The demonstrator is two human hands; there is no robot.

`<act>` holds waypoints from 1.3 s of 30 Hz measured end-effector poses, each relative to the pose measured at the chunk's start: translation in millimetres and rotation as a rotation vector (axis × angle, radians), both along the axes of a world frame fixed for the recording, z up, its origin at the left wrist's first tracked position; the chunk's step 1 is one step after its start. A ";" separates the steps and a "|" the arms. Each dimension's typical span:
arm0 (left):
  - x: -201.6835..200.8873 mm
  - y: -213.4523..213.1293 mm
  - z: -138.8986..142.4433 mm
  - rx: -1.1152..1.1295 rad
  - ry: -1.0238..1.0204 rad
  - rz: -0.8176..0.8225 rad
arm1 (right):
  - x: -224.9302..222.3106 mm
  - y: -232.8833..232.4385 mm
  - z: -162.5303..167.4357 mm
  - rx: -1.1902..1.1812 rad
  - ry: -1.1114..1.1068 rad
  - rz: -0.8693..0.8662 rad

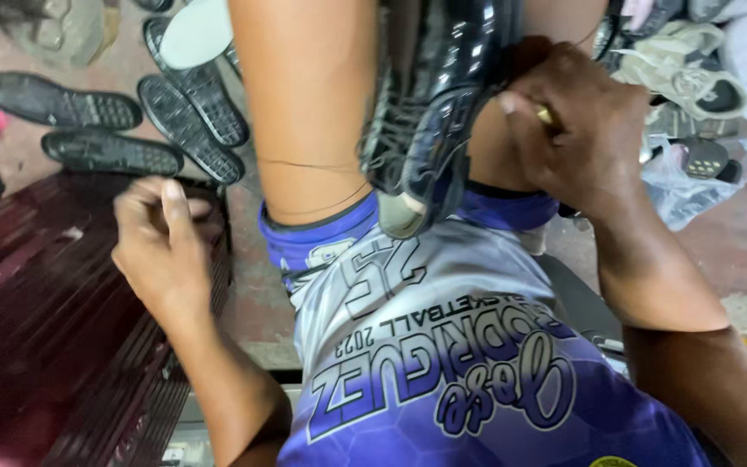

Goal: The person stitches the sole of a black leather shoe using a curved awl and thread. They repeatedly push the awl through the sole edge, pull the thread through, and tighten the stitches while holding the shoe between their legs. The shoe remains in hand throughout the clip.

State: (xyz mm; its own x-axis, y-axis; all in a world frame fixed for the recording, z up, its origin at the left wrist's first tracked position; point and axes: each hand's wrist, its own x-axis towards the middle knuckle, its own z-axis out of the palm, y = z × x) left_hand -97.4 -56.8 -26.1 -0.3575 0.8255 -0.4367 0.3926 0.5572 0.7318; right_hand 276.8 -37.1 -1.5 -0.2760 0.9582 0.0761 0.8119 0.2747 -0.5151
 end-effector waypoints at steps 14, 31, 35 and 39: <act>47.3 -26.1 -24.2 0.404 -0.504 -0.295 | 1.9 -6.2 -9.0 -0.007 0.076 -0.060; 146.2 -48.7 -57.3 -0.238 -1.175 0.076 | 3.3 -6.8 -4.7 0.020 0.086 -0.004; 169.2 -43.1 -79.5 -0.246 -1.138 0.328 | 7.1 -0.2 -1.1 0.043 0.070 0.064; 176.7 -26.7 -82.4 -0.282 -1.254 0.489 | 11.2 7.7 1.7 0.007 -0.027 0.117</act>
